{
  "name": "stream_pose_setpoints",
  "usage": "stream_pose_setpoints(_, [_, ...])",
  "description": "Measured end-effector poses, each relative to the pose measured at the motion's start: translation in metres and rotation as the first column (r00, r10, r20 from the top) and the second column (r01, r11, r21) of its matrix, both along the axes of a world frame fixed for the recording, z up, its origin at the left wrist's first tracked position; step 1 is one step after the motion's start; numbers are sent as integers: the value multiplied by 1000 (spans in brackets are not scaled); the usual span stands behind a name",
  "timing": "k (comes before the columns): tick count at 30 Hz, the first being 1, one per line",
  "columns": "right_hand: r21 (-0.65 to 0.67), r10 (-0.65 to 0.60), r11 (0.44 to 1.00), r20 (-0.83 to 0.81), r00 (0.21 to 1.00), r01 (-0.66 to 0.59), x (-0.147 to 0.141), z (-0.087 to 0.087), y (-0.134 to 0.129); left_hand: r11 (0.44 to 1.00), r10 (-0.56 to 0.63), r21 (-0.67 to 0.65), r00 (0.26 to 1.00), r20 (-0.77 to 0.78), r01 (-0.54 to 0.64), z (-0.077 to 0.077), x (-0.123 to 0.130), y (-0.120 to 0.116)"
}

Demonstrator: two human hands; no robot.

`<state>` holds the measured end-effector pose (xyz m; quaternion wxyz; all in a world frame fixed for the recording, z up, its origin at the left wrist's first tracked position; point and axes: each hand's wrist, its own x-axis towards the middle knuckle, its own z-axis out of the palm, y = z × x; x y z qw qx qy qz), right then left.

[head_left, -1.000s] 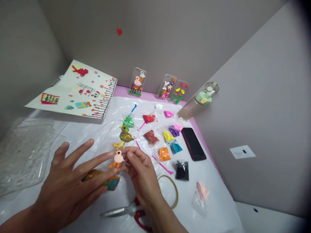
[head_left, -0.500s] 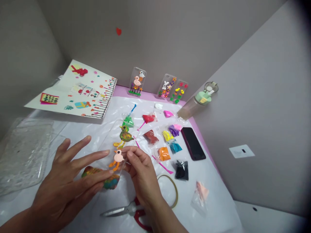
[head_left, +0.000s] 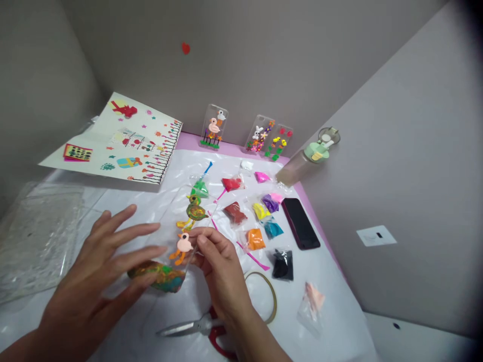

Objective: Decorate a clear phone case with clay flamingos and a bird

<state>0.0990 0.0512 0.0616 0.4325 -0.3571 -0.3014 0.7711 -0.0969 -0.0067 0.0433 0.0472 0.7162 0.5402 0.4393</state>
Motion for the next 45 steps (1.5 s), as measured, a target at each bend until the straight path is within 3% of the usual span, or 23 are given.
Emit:
stream_pose_setpoints(6, [28, -6, 1000, 28, 1000, 6, -1, -1, -1, 982, 124, -163, 974, 191, -93, -5, 7, 0])
stream_pose_setpoints(15, [69, -7, 998, 44, 999, 4, -1, 2, -3, 981, 57, -192, 993, 103, -36, 18, 18, 12])
stream_pose_setpoints(23, [72, 2, 997, 40, 999, -5, -1, 1, -4, 986, 12, -166, 1000, 7, -11, 14, 7, 17])
stream_pose_setpoints(26, [58, -5, 998, 29, 1000, 3, 0, 0, -4, 947, 42, -320, 990, 136, 4, 11, 2, 17])
stream_pose_setpoints(28, [37, -9, 999, 23, 1000, 8, 0, 1, -3, 882, 143, -471, 938, 315, 24, 8, -4, 17])
stream_pose_setpoints(31, [19, -8, 1000, 13, 1000, 7, 0, 2, -2, 790, 300, -592, 743, 599, 158, 3, -10, 20])
stream_pose_setpoints(33, [22, -3, 1000, 18, 1000, 3, 0, 2, -2, 731, 358, -626, 628, 691, 272, 2, -10, 22])
stream_pose_setpoints(35, [29, -1, 1000, 30, 1000, 0, 0, 2, -2, 690, 359, -629, 585, 727, 359, 3, -7, 24])
stream_pose_setpoints(38, [37, 18, 999, 59, 998, -20, -1, 1, -1, 720, 335, -603, 588, 736, 345, 10, 0, 25])
stream_pose_setpoints(42, [39, 84, 995, 135, 987, -90, -2, 0, -2, 833, 334, -537, 648, 684, 137, 17, 8, 24])
stream_pose_setpoints(45, [11, 120, 992, 161, 980, -123, -4, 0, -2, 839, 387, -534, 574, 721, 105, 19, 17, 21])
